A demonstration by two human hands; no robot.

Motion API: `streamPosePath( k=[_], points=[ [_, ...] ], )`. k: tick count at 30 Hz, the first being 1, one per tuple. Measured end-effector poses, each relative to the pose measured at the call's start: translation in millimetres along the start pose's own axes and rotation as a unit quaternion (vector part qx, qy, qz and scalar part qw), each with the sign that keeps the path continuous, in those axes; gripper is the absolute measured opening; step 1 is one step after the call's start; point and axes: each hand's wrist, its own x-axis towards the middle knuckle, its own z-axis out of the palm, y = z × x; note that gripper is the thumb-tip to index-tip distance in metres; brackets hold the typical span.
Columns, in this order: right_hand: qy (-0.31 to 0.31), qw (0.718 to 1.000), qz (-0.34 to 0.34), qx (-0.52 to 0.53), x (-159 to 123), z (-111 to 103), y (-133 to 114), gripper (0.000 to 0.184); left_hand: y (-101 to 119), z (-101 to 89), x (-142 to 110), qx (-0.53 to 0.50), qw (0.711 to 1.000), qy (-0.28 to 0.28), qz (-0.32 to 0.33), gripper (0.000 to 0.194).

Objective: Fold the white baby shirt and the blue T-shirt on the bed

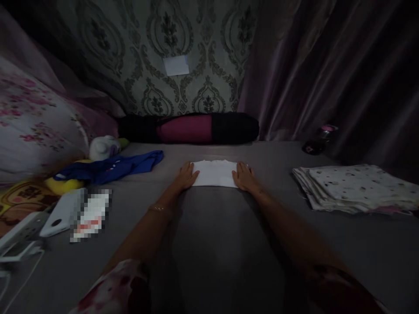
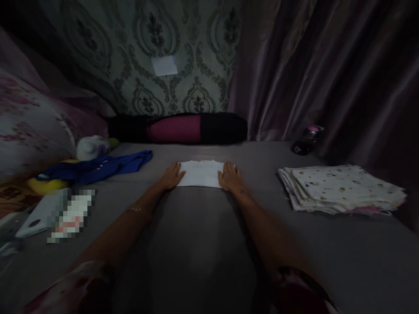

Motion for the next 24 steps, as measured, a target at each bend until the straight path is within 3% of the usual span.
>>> streamPosePath(
  k=[4, 9, 12, 18, 24],
  points=[
    [-0.03, 0.999, 0.016, -0.011, 4.6, -8.6, -9.4, 0.062, 9.9, -8.0, 2.6, 0.028, 0.999, -0.018, -0.014, 0.064],
    [-0.028, 0.999, -0.022, 0.012, 4.3, -18.0, -43.0, 0.061, 38.1, -10.6, 0.7, 0.048, 0.997, 0.046, 0.044, 0.056],
    [-0.031, 0.999, -0.032, 0.032, 0.6, -11.3, -56.6, 0.06, 50.8, -5.9, -5.6, 0.036, 0.997, 0.042, 0.059, 0.055],
    [0.028, 0.999, -0.029, 0.026, -1.5, 7.9, -57.2, 0.057, 54.9, -2.6, -12.9, 0.039, 0.998, 0.032, 0.048, 0.055],
    [0.037, 0.998, -0.032, 0.032, -0.9, 9.2, -57.4, 0.056, 55.0, -3.4, -12.4, 0.04, 0.998, 0.025, 0.045, 0.055]
  ],
)
